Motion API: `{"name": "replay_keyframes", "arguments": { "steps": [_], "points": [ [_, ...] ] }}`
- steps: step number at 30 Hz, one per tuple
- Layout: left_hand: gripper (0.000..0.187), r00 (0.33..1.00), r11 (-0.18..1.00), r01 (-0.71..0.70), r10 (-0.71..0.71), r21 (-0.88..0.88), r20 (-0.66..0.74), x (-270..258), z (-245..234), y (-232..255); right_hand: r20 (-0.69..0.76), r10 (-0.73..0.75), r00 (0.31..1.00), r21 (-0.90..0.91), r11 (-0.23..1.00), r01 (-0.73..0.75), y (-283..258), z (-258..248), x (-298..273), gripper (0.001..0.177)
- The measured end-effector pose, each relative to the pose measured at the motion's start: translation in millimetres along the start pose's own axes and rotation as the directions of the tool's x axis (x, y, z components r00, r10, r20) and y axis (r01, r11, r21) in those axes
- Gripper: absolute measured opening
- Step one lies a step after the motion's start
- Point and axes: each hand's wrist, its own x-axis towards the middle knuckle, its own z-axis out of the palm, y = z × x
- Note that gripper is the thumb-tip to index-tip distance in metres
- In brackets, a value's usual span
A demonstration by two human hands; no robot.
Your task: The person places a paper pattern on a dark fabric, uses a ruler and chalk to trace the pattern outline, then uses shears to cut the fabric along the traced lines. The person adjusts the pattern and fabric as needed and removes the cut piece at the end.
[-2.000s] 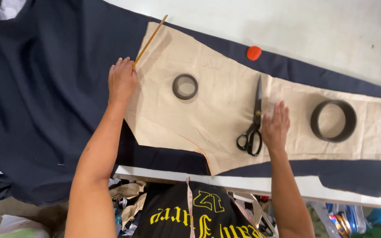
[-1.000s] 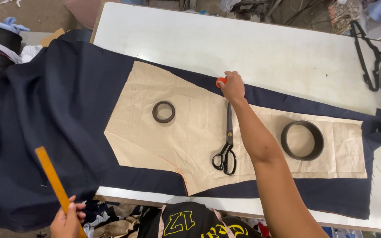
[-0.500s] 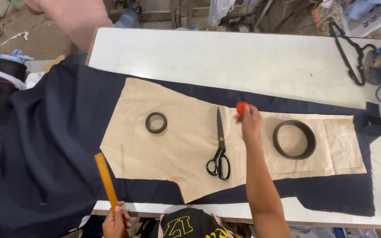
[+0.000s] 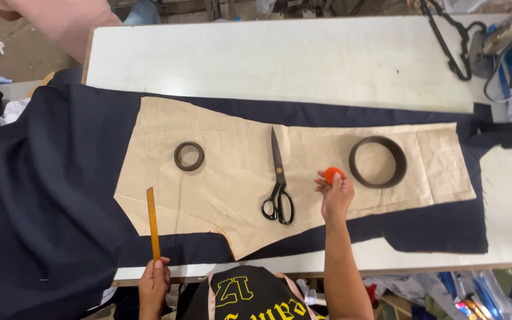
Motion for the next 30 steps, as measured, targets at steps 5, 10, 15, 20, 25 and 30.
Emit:
{"name": "replay_keyframes", "arguments": {
  "steps": [5,10,15,20,25,30],
  "points": [
    [0.038,0.997,0.997,-0.071,0.071,0.014,0.024,6,-5,7,0.016,0.042,0.999,0.054,0.998,-0.043,1,4,-1,0.022],
    [0.036,0.993,0.993,-0.116,0.116,-0.019,-0.005,4,-10,-3,0.051,-0.008,0.999,0.022,1.000,0.007,5,4,-5,0.021],
    [0.038,0.998,0.998,-0.053,0.052,-0.022,-0.032,-3,-8,-1,0.089,-0.050,0.995,-0.032,0.998,0.053,12,2,-1,0.023],
    [0.040,0.994,0.996,-0.072,0.066,-0.057,-0.091,-7,-7,1,0.118,-0.119,0.986,-0.087,0.988,0.130,18,2,-1,0.024],
    [0.038,0.994,0.992,-0.084,0.077,-0.098,-0.075,-4,-9,-14,0.128,-0.137,0.982,-0.133,0.979,0.154,16,4,-7,0.024],
    [0.039,0.997,0.995,-0.063,0.059,-0.072,-0.056,-8,-12,-9,0.123,-0.157,0.980,-0.140,0.975,0.173,23,1,-7,0.024]
  ]
}}
